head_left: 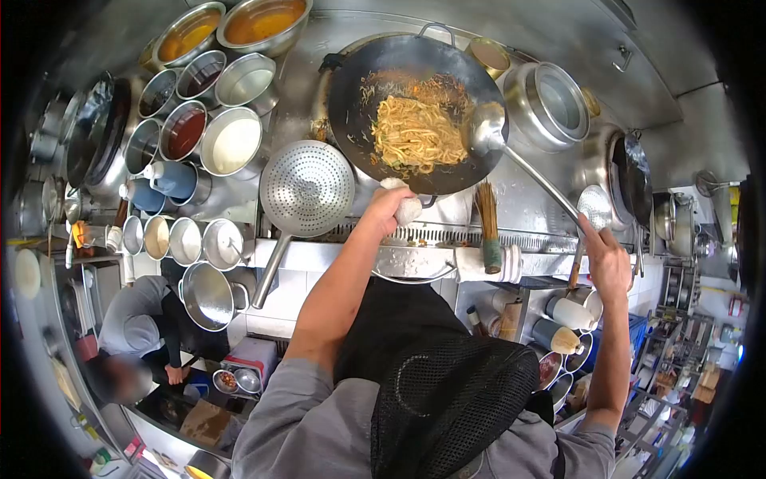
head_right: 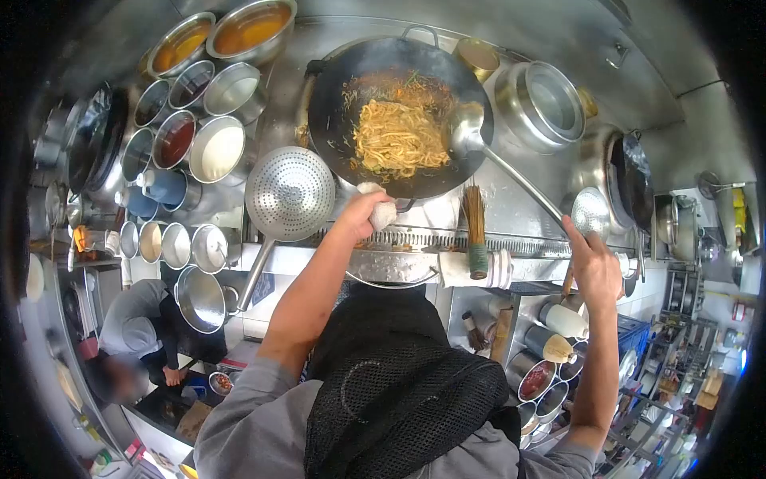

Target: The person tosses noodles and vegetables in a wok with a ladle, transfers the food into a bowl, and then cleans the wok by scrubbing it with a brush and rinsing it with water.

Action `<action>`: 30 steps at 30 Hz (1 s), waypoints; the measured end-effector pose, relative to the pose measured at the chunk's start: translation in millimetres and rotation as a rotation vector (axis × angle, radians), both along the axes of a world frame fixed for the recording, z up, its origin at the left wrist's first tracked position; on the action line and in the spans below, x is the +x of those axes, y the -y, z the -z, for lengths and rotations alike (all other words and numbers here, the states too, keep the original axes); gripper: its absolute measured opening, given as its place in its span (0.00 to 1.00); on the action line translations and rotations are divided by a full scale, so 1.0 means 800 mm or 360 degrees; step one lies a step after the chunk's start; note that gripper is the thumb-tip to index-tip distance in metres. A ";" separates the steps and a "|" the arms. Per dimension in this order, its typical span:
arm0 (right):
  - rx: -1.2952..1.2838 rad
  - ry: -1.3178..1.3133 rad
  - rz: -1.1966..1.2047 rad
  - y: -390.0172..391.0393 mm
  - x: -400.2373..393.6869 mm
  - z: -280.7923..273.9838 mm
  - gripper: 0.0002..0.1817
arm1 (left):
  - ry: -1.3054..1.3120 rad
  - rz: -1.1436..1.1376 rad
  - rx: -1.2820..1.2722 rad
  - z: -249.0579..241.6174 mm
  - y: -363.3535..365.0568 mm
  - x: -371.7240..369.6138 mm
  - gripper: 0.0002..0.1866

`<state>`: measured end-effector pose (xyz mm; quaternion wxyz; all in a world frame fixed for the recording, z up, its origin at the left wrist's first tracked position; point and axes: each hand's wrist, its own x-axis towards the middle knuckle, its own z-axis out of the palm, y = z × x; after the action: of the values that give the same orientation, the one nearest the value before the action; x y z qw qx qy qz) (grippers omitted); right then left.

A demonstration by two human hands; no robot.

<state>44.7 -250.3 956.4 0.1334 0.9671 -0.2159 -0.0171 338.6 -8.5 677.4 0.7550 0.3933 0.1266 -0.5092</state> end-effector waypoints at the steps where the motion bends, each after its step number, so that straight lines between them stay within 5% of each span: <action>1: -0.0029 -0.0033 -0.0053 0.007 0.005 0.013 0.26 | -0.0024 0.0030 -0.0038 0.007 0.003 0.001 0.10; 7: 0.0604 0.0279 -0.0012 -0.003 0.063 0.162 0.28 | 0.0084 -0.0048 0.0075 0.006 0.008 0.000 0.09; 10: 0.0867 0.0642 -0.0090 -0.029 0.046 0.180 0.28 | 0.0073 0.0004 -0.0014 -0.013 0.005 0.004 0.09; 13: 0.0997 0.0387 0.0479 -0.031 0.012 0.185 0.29 | 0.0028 -0.0090 0.0045 -0.021 -0.006 -0.031 0.08; 15: 0.1006 0.0402 0.0313 -0.029 -0.013 0.183 0.28 | 0.0101 -0.0292 0.0075 -0.063 0.004 -0.044 0.06; 17: 0.1061 0.0586 0.0070 -0.058 -0.021 0.173 0.28 | 0.0116 -0.0104 0.0111 -0.034 0.003 -0.038 0.04; 19: 0.1273 0.0562 0.0146 -0.060 -0.020 0.119 0.27 | 0.0150 -0.0283 0.0085 -0.028 -0.007 -0.067 0.05; 23: 0.1846 -0.0398 0.0564 -0.071 -0.058 -0.036 0.26 | 0.0205 -0.0304 0.0171 -0.085 -0.045 -0.121 0.08; 25: 0.1743 -0.0315 0.0120 -0.060 -0.060 -0.032 0.26 | 0.0127 -0.0228 0.0343 -0.121 -0.051 -0.123 0.09; 26: 0.1620 -0.0440 0.0211 -0.064 -0.038 -0.033 0.26 | 0.0021 -0.0193 0.0293 -0.107 -0.043 -0.106 0.08; 27: 0.1480 -0.0539 0.0301 -0.075 -0.009 -0.025 0.26 | 0.0136 -0.0132 0.0196 -0.097 -0.038 -0.097 0.06; 28: 0.1433 0.0110 -0.0317 -0.047 -0.022 0.066 0.26 | 0.0195 -0.0143 0.0196 -0.088 -0.037 -0.099 0.06; 30: 0.1388 0.0052 0.0084 -0.064 0.009 0.120 0.26 | 0.0339 -0.0196 0.0228 -0.064 -0.042 -0.123 0.06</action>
<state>51.8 -199.4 860.4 -0.2914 0.9272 -0.2152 -0.0949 240.2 25.2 728.4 0.7639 0.4896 0.1057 -0.4068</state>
